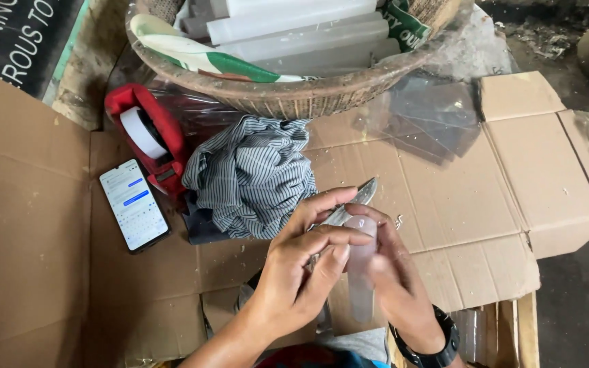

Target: Trimming the base of a wax candle with a knife and inserting it into a plastic sleeve for packaging.

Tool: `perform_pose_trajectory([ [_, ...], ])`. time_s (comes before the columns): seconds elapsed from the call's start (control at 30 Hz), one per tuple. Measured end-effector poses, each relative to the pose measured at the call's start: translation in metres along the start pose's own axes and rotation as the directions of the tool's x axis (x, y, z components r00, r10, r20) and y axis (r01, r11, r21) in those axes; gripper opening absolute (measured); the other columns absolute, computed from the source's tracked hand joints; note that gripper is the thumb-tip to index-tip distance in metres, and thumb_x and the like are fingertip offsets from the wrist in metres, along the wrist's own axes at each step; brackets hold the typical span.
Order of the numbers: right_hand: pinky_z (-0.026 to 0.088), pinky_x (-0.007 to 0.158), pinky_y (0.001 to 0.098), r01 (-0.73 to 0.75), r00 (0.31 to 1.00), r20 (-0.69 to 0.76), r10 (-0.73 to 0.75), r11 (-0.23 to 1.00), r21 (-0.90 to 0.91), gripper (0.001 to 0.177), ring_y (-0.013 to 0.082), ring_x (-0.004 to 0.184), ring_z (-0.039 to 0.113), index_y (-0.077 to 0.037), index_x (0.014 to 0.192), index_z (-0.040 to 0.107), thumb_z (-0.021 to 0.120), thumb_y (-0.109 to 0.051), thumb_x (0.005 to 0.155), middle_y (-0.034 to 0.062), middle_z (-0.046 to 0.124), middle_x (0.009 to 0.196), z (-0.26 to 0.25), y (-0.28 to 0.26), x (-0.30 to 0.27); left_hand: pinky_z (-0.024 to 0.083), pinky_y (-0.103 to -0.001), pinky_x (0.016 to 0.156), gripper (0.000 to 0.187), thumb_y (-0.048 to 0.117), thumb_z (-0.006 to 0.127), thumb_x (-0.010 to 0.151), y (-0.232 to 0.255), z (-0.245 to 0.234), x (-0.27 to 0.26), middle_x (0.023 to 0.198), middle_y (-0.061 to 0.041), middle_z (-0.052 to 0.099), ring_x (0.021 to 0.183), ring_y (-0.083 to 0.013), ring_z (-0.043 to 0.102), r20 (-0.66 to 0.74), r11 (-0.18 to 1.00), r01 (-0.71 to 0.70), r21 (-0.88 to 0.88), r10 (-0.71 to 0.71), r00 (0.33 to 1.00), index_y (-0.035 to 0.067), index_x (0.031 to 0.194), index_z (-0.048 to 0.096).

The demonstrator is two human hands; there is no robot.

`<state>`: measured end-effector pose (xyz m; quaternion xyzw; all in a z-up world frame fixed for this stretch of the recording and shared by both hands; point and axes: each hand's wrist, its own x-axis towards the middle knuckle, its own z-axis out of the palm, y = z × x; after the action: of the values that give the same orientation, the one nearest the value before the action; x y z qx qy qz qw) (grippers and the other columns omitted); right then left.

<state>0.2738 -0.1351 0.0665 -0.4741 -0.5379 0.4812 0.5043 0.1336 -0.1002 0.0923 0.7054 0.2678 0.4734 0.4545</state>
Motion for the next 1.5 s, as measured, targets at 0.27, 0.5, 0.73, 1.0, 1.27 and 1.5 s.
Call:
perform_pose_trajectory([
  [0.27, 0.04, 0.088, 0.0285, 0.034, 0.998, -0.057, -0.038, 0.997, -0.073, 0.046, 0.0162, 0.103, 0.05, -0.003, 0.111, 0.044, 0.043, -0.039, 0.083, 0.0077, 0.05, 0.108, 0.0, 0.009, -0.005, 0.044, -0.043, 0.093, 0.021, 0.021, 0.052, 0.084, -0.011, -0.002, 0.002, 0.125, -0.022, 0.036, 0.115, -0.0339, 0.047, -0.028, 0.936, -0.201, 0.29, 0.219, 0.975, 0.003, 0.092, 0.059],
  [0.5, 0.043, 0.066, 0.0248, 0.18, 0.98, -0.019, -0.198, 0.925, -0.333, 0.036, 0.0137, 0.082, 0.052, -0.004, 0.103, 0.047, 0.043, -0.034, 0.084, 0.0079, 0.052, 0.095, -0.004, 0.013, -0.009, 0.046, -0.026, 0.07, 0.009, 0.005, 0.059, 0.079, -0.012, 0.001, 0.003, 0.105, -0.008, 0.051, 0.086, -0.0163, 0.055, 0.022, 0.984, -0.095, 0.149, 0.092, 0.995, 0.012, 0.085, 0.057],
  [0.73, 0.047, 0.075, 0.0285, 0.263, 0.95, -0.04, -0.311, 0.861, -0.435, 0.034, 0.0206, 0.09, 0.058, -0.001, 0.104, 0.041, 0.047, -0.026, 0.082, 0.0143, 0.055, 0.101, -0.016, 0.036, -0.02, 0.045, -0.03, 0.058, 0.003, 0.007, 0.058, 0.08, -0.015, 0.006, 0.014, 0.077, -0.007, 0.052, 0.064, -0.0188, 0.054, 0.13, 0.922, -0.256, 0.292, 0.227, 0.965, 0.007, 0.08, 0.056],
  [1.0, 0.05, 0.086, 0.03, 0.271, 0.92, -0.139, -0.367, 0.85, -0.451, 0.045, 0.0259, 0.103, 0.056, 0.003, 0.103, 0.04, 0.055, -0.03, 0.076, 0.0193, 0.051, 0.105, -0.027, 0.059, -0.032, 0.043, -0.027, 0.05, 0.011, 0.013, 0.058, 0.081, -0.026, 0.014, 0.013, 0.07, -0.002, 0.052, 0.057, -0.0151, 0.054, 0.176, 0.932, -0.163, 0.325, 0.11, 0.978, 0.008, 0.074, 0.051],
  [1.27, 0.056, 0.063, 0.0291, 0.259, 0.903, -0.006, -0.429, 0.556, -0.79, 0.047, 0.0213, 0.083, 0.06, -0.006, 0.11, 0.039, 0.055, -0.034, 0.077, 0.0136, 0.055, 0.101, -0.034, 0.03, -0.041, 0.038, -0.018, 0.036, 0.022, 0.028, 0.053, 0.081, -0.036, 0.015, 0.019, 0.065, -0.001, 0.056, 0.044, -0.0103, 0.061, 0.421, 0.93, 0.367, 0.035, -0.347, 0.838, 0.008, 0.075, 0.047],
  [1.5, 0.046, 0.084, 0.0409, 0.343, 0.913, 0.179, -0.366, 0.451, -0.824, 0.034, 0.0223, 0.086, 0.063, -0.011, 0.112, 0.045, 0.053, -0.023, 0.081, 0.0065, 0.061, 0.105, -0.045, 0.021, -0.036, 0.039, -0.018, 0.033, 0.011, 0.008, 0.039, 0.091, -0.037, 0.024, 0.001, 0.056, -0.003, 0.051, 0.046, -0.0104, 0.058, 0.231, 0.94, 0.292, -0.179, -0.248, 0.941, 0.004, 0.085, 0.048],
])
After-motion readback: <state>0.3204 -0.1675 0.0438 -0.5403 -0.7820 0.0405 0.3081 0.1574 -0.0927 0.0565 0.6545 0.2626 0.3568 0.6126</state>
